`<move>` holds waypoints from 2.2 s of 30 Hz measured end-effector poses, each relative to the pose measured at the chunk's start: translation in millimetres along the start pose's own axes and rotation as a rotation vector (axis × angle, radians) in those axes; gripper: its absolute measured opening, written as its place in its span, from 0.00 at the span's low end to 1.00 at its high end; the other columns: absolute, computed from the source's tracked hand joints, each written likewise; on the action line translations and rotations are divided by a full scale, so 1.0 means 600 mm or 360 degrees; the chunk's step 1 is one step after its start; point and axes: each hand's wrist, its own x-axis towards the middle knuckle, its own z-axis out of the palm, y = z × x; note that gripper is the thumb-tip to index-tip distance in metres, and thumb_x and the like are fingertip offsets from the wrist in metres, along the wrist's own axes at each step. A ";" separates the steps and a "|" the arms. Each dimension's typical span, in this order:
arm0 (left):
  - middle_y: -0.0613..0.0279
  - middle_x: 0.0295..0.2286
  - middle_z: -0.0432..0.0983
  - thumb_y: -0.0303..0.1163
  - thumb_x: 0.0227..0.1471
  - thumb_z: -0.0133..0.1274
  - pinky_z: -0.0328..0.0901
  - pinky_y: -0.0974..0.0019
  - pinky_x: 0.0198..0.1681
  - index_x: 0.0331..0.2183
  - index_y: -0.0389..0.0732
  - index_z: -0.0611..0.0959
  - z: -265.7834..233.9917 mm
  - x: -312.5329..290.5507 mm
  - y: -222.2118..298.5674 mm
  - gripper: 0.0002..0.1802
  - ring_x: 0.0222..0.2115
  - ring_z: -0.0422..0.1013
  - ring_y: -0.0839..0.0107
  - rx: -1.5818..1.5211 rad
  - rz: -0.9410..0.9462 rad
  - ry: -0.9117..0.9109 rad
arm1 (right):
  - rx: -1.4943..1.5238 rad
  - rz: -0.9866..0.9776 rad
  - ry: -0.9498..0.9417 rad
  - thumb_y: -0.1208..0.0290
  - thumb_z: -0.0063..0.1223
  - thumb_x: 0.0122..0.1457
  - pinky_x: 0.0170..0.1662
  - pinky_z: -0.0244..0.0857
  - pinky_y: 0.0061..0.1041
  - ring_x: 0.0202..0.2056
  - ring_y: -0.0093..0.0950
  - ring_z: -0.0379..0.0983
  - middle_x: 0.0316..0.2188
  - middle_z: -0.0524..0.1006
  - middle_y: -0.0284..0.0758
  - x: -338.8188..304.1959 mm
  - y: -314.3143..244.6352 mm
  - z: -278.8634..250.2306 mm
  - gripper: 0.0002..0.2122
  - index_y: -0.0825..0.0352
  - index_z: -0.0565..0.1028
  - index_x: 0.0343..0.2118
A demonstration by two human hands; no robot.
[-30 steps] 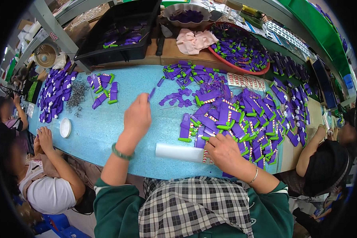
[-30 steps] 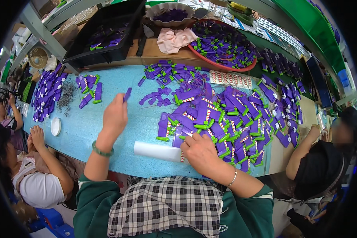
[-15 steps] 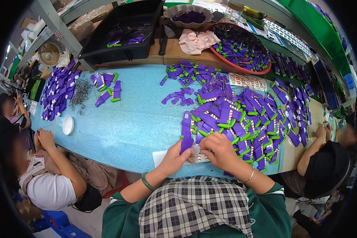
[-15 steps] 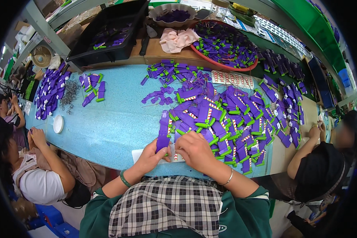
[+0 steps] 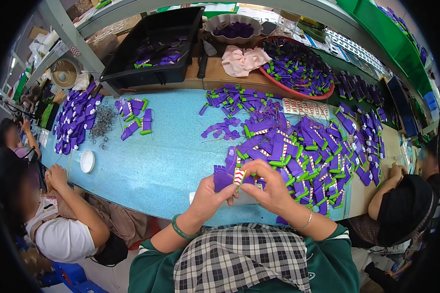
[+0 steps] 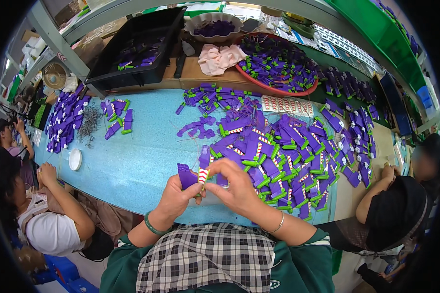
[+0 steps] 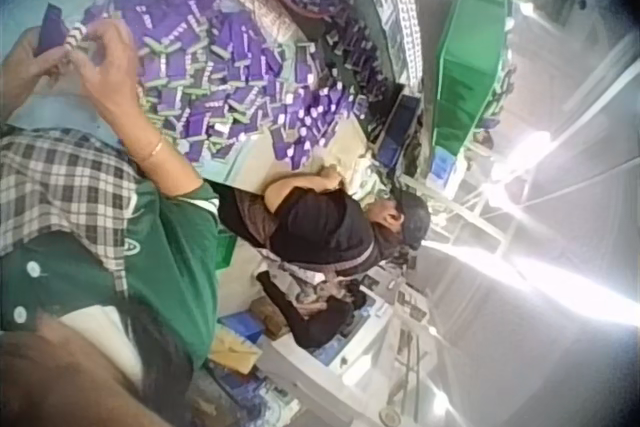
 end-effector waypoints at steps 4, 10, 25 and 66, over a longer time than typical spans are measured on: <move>0.57 0.38 0.74 0.28 0.59 0.45 0.72 0.67 0.28 0.49 0.39 0.67 0.014 -0.002 0.011 0.16 0.33 0.74 0.71 -0.0169 -0.0046 0.0041 | 0.0129 -0.0099 0.0101 0.77 0.58 0.53 0.39 0.65 0.23 0.34 0.23 0.71 0.31 0.74 0.35 -0.003 0.018 0.022 0.06 0.69 0.72 0.32; 0.56 0.49 0.67 0.27 0.60 0.41 0.74 0.58 0.43 0.57 0.42 0.58 0.014 0.003 0.012 0.25 0.46 0.71 0.65 -0.0635 -0.0174 -0.0018 | 0.0473 0.0275 0.0093 0.75 0.60 0.52 0.35 0.66 0.21 0.29 0.20 0.71 0.26 0.74 0.31 -0.004 0.040 0.034 0.06 0.69 0.72 0.28; 0.54 0.51 0.65 0.21 0.55 0.39 0.70 0.55 0.49 0.58 0.40 0.56 0.015 0.007 0.009 0.29 0.49 0.68 0.63 -0.0667 -0.0179 -0.0090 | 0.0161 0.0198 0.0135 0.77 0.61 0.49 0.32 0.65 0.22 0.27 0.24 0.71 0.24 0.74 0.33 0.000 0.034 0.032 0.07 0.69 0.72 0.26; 0.57 0.30 0.75 0.29 0.51 0.54 0.69 0.66 0.30 0.35 0.37 0.73 0.014 -0.002 0.067 0.10 0.29 0.73 0.65 0.0640 0.0400 -0.0169 | 0.1351 0.0477 -0.0203 0.69 0.49 0.60 0.50 0.62 0.23 0.45 0.21 0.68 0.42 0.74 0.33 0.018 0.017 -0.010 0.14 0.71 0.73 0.46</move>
